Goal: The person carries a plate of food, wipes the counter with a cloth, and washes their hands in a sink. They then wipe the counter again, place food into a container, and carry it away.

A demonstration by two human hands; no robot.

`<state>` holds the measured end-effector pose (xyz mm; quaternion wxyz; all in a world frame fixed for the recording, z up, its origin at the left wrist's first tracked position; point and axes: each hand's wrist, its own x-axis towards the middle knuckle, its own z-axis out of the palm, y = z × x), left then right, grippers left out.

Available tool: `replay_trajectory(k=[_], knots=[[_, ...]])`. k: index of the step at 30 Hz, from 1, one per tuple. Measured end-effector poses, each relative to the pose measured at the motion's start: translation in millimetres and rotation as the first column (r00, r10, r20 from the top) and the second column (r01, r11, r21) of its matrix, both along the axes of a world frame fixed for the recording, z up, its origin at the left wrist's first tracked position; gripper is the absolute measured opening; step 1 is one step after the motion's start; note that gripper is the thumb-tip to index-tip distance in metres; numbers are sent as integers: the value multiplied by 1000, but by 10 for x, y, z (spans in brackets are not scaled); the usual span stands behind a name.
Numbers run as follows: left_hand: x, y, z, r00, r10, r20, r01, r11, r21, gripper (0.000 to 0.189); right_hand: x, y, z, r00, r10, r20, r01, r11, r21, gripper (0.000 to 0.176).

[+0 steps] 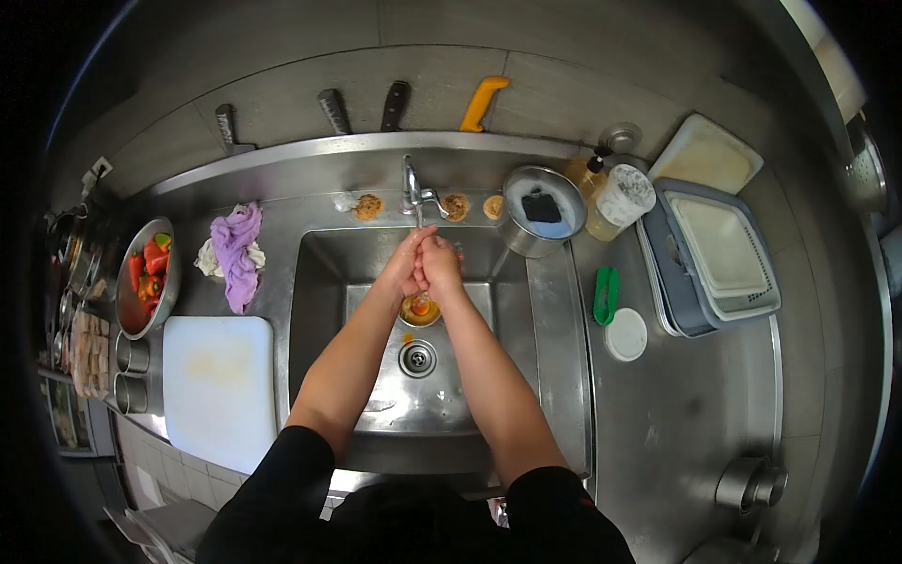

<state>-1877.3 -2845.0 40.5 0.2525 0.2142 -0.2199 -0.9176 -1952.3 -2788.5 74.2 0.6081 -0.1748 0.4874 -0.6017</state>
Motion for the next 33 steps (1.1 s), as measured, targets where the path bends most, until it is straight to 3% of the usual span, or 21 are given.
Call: replay_trajectory(k=[1, 2, 3, 5, 6, 7, 8, 9, 11, 13, 15, 16, 17, 19, 20, 21, 22, 24, 26, 30, 33], knots=[[-51, -54, -47, 981, -145, 130, 157, 984, -82, 42, 8, 25, -14, 896, -104, -433, 108, 994, -17, 25], [-178, -76, -91, 957, 12, 290, 18, 995, -99, 42, -36, 36, -8, 683, -56, -728, 102, 995, 19, 20], [-209, -144, -100, 957, 8, 291, 21, 995, -99, 42, -25, 75, -9, 684, -58, -727, 105, 994, 19, 20], [-199, -291, -111, 554, 436, 709, 218, 746, -629, 43, 80, 260, -24, 130, -470, -873, 65, 883, -465, 17], [-163, -371, -236, 552, 437, 710, 216, 747, -628, 43, 139, 389, 88, 269, -469, -841, 28, 877, -480, 19], [-108, -437, -397, 503, 503, 702, 421, 567, -708, 42, 150, 384, 100, 273, -465, -842, 24, 878, -477, 19], [-69, -474, -563, 466, 569, 678, 607, 352, -712, 40, 167, 372, 110, 215, -486, -847, -142, 843, -519, 19], [-46, -437, -567, 460, 566, 684, 612, 356, -706, 40, 177, 348, 105, 163, -515, -841, -301, 786, -540, 19], [-45, -328, -372, 527, 582, 619, 651, 191, -735, 37, -18, 76, 57, 207, -516, -831, -335, 761, -556, 21], [-26, -100, -49, 594, 577, 561, 669, 34, -743, 35, -240, -163, 45, 513, 162, -843, -486, 864, -130, 23], [18, 121, 393, 658, 560, 504, 666, -118, -737, 32, -362, -226, 406, 652, 533, -539, -604, 795, 56, 28], [60, 229, 792, 637, 147, 757, 650, 426, -630, 31, -425, -138, 759, 637, 719, -278, -690, 693, 210, 33], [76, 219, 803, 635, 151, 757, 648, 430, -629, 31, -422, -139, 704, 634, 722, -278, -694, 689, 209, 33], [97, 176, 821, 859, -162, 485, 384, 831, -403, 34, -414, -149, 411, 758, 648, 70, -593, 730, -339, 39], [88, 174, 793, 906, -148, 396, 319, 855, -410, 41, -336, -154, 171, 759, 595, 264, -442, 769, -461, 42], [71, 175, 767, 908, -147, 393, 316, 856, -410, 41, -197, -91, 131, 759, 596, 262, -445, 769, -459, 42], [50, 182, 732, 904, -5, 427, 210, 877, -433, 46, -51, -15, 85, 824, 334, 457, -168, 915, -366, 39], [-54, 232, 625, 881, 128, 455, 108, 883, -457, 51, 93, 59, 16, 762, -134, 634, 267, 956, -119, 36], [-206, 288, 437, 531, 710, 462, 119, 478, -870, 57, 264, 137, -134, 770, -248, 588, 336, 941, -43, 37], [-236, 305, 140, 443, 805, 395, 87, 401, -912, 59, 197, 68, -369, 895, -249, 370, 267, 964, 2, 38], [-225, 362, 26, 604, 708, 366, 34, 436, -899, 59, -10, -127, -491, 982, -161, 101, 159, 987, 25, 39]])
